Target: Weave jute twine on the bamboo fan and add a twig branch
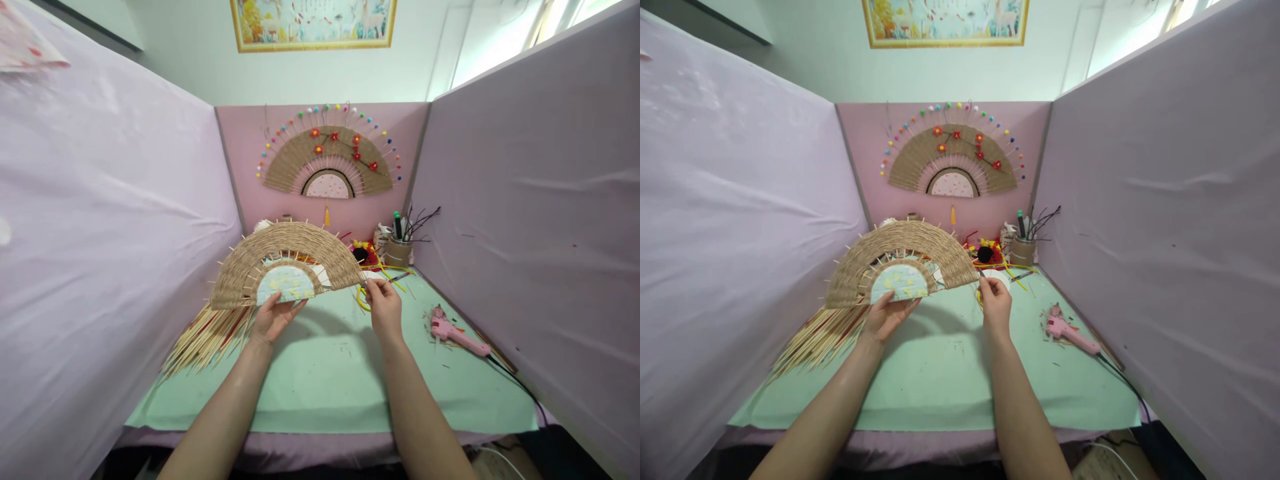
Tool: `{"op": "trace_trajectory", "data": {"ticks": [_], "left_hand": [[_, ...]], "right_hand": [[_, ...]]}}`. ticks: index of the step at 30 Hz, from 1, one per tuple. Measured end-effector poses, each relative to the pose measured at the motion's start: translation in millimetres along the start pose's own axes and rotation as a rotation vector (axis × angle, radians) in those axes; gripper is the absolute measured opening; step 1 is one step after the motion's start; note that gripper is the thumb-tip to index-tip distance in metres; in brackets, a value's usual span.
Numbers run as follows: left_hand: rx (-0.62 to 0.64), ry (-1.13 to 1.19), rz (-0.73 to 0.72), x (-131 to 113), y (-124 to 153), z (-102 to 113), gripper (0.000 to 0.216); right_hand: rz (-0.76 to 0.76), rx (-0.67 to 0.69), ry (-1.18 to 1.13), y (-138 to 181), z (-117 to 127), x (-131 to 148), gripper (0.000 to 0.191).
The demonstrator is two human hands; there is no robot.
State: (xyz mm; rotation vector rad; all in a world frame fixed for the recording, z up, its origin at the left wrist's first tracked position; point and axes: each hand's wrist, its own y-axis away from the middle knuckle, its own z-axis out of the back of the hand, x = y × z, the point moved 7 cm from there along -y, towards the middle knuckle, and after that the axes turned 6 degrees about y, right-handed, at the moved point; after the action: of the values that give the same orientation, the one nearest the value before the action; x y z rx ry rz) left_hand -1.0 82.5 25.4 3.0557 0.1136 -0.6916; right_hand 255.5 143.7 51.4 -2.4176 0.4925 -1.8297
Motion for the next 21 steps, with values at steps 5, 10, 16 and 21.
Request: {"op": "trace_trajectory", "data": {"ticks": [5,10,16,21], "left_hand": [[-0.014,-0.004,0.008,1.9,0.9,-1.2,0.05],[-0.061,0.004,0.01,5.8,-1.2,0.3,0.049],[-0.218,0.058,0.02,14.0,1.9,7.9,0.046],[-0.306,0.108,0.041,18.4,13.2,12.6,0.042]], "right_hand": [[-0.099,0.031,-0.178,-0.6,-4.8,-5.6,0.033],[-0.184,0.092,-0.239,0.3,-10.8,-10.0,0.03],[-0.275,0.078,-0.242,-0.6,-9.2,-19.7,0.033],[-0.294,0.1,-0.175,-1.1,-10.1,-29.5,0.034]]}}
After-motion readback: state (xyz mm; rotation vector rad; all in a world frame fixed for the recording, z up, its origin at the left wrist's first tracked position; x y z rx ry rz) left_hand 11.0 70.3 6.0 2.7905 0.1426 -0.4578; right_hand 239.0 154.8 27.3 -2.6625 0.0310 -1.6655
